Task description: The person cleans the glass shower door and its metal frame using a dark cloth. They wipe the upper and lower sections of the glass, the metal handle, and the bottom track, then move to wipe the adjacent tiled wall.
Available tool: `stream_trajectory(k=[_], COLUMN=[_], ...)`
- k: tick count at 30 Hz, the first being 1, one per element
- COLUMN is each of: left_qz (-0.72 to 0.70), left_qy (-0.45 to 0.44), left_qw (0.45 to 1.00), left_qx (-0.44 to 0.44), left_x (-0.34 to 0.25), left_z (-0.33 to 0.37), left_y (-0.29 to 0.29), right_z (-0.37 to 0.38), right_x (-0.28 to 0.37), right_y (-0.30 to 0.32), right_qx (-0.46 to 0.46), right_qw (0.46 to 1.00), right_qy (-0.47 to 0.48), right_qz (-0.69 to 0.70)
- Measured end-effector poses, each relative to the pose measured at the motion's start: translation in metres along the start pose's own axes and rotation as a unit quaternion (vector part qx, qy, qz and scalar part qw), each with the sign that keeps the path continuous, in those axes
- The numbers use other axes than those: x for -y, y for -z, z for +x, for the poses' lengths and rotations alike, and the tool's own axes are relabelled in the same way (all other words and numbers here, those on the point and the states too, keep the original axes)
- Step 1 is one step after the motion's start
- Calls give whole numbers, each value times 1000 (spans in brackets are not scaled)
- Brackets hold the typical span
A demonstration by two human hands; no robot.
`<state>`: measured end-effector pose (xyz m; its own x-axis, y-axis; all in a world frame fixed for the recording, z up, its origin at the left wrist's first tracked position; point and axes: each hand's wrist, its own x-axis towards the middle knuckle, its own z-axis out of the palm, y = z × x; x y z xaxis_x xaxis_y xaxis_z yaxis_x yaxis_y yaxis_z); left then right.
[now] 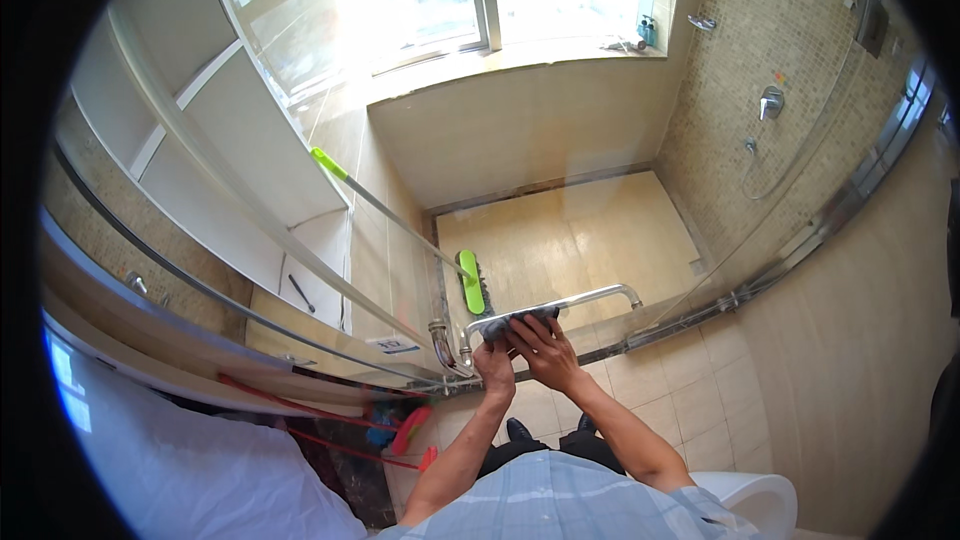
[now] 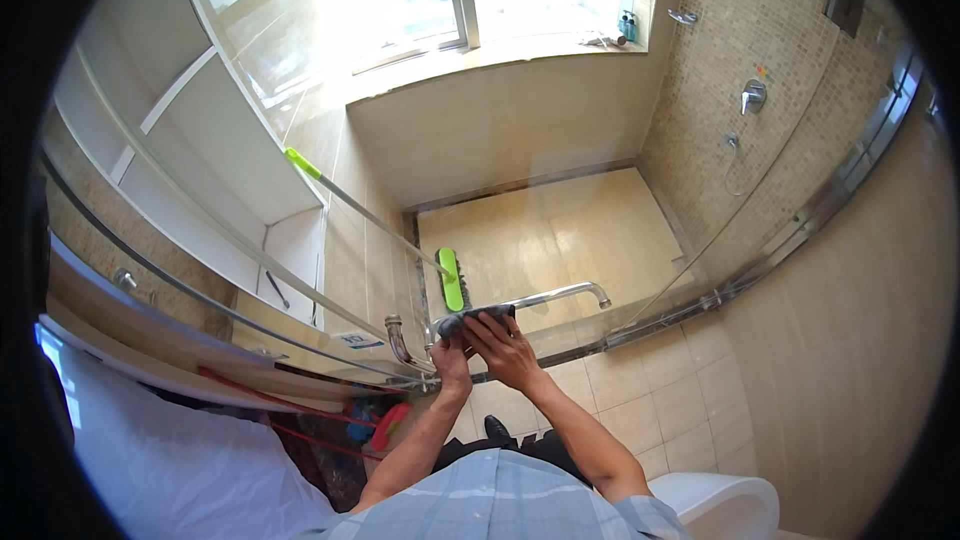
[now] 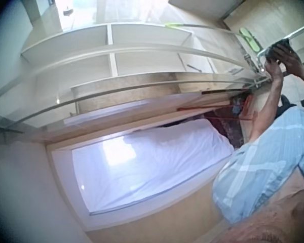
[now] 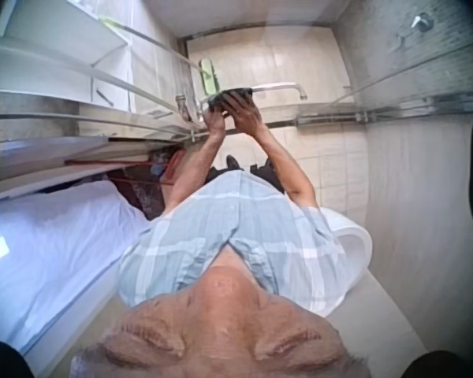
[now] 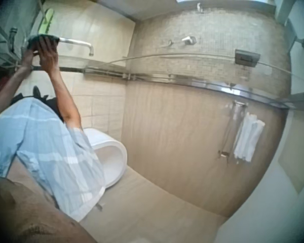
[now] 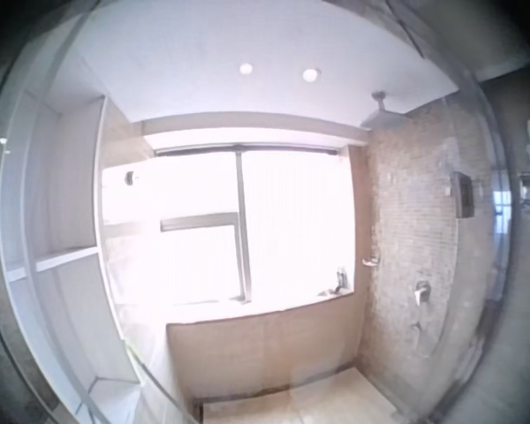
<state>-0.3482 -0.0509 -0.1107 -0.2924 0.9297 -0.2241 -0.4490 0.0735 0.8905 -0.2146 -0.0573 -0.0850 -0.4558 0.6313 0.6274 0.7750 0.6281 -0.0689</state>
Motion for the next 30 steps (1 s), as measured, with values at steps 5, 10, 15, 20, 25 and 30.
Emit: stream_trajectory(k=[5,10,15,20,25,30], left_qz=[-41,-99,-153,-165,-242,-367], left_qy=[24,18,-28,-33,-97,-21], left_qw=[997,983,965,973,951,908], left_qx=[59,154,211,156,165,198], left_x=[-32,-83,-141,-193,-229,-225], left_z=[-10,-23,-38,-45,-36,-30], left_y=[-22,-71,-98,-86,-42,-11], right_z=[18,58,141,166,204,220], right_x=[30,15,12,55,86,105], right_y=[52,79,127,131,129,94], right_qx=[-193,-190,-360,-350,-272,-242], right_qw=[942,835,840,911,959,969], right_qy=[-261,-452,-355,-194,-67,46], right_qz=[81,250,193,102,45,-19])
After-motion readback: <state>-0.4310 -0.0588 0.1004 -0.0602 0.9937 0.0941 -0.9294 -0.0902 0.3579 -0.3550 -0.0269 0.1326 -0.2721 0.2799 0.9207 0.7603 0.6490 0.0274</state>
